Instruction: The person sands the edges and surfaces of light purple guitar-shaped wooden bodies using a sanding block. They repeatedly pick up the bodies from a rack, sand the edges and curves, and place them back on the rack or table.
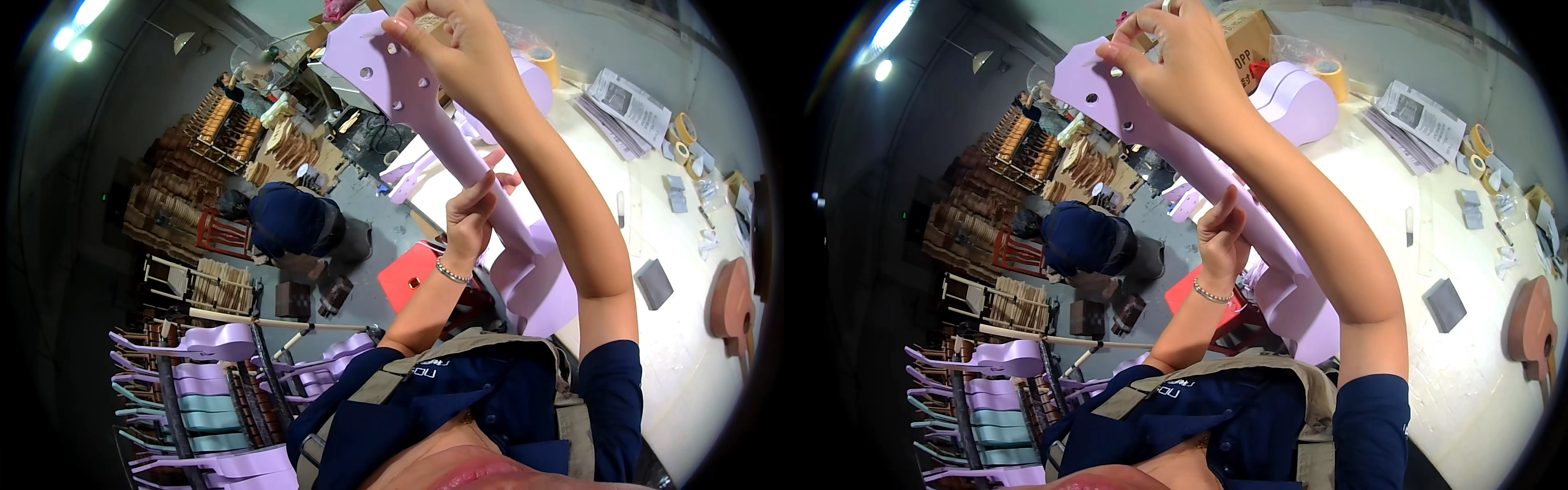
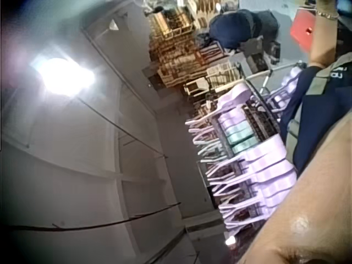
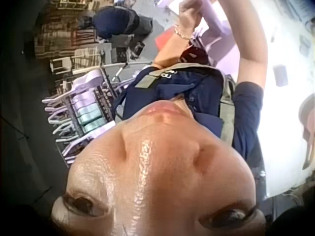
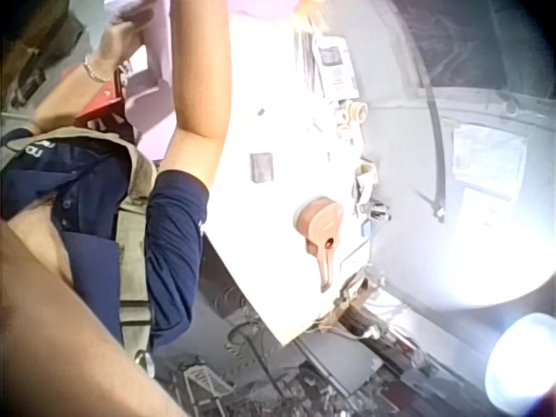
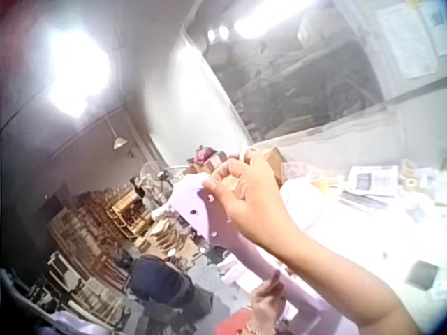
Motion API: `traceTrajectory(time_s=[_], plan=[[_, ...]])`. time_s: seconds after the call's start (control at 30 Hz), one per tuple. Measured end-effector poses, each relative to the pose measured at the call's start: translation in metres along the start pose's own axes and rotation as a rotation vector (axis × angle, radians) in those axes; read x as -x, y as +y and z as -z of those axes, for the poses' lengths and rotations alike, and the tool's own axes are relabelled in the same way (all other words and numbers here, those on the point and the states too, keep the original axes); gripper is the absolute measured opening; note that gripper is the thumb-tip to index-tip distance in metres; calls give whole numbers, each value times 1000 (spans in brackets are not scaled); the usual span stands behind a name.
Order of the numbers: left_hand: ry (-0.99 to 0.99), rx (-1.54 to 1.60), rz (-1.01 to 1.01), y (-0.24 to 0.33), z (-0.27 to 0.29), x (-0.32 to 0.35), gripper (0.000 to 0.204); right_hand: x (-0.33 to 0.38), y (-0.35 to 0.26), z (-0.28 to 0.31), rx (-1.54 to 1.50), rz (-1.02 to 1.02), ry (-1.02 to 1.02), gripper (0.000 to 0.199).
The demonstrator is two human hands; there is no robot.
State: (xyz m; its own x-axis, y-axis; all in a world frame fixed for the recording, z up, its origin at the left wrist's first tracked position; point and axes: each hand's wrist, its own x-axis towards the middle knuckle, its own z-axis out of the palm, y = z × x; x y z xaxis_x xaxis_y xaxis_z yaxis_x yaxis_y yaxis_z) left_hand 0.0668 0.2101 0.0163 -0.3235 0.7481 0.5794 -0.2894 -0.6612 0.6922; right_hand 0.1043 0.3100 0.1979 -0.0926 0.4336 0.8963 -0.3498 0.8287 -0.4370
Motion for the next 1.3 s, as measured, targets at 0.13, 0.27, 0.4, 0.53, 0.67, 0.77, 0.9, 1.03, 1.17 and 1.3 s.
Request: traceTrajectory(time_s=[0.13, 0.27, 0.4, 0.53, 0.67, 0.77, 0.9, 1.03, 1.17, 1.3], plan=[[-30, -4, -23, -1, -2, -1, 34, -6, -6, 1, 128, -24, 36, 26], [-62, -55, -27, 1, -2, 1, 34, -6, -11, 0, 181, -104, -2, 31], [-90, -132, -48, -4, 1, -4, 36, -6, 3, 17, 397, -29, 133, 38], [-47, -557, -157, -7, -4, -4, 64, 32, 27, 73, 27, -360, 114, 31], [415, -396, -93, -7, -7, 5, 76, 148, 54, 157, 327, -589, 3, 37], [625, -119, 327, -12, 43, 16, 38, 262, 50, 243, 649, -909, 86, 35], [910, 77, 398, -9, 88, 34, 15, 394, -2, 343, 1035, -1049, 209, 26], [1195, 276, 407, -32, 137, 50, 20, 446, -61, 388, 1465, -1135, 172, 22], [1448, 676, 522, -74, 184, 36, 25, 469, -70, 403, 1689, -1007, 20, 20], [1399, 778, 675, -116, 180, -7, 38, 474, -60, 412, 1782, -984, -59, 17]])
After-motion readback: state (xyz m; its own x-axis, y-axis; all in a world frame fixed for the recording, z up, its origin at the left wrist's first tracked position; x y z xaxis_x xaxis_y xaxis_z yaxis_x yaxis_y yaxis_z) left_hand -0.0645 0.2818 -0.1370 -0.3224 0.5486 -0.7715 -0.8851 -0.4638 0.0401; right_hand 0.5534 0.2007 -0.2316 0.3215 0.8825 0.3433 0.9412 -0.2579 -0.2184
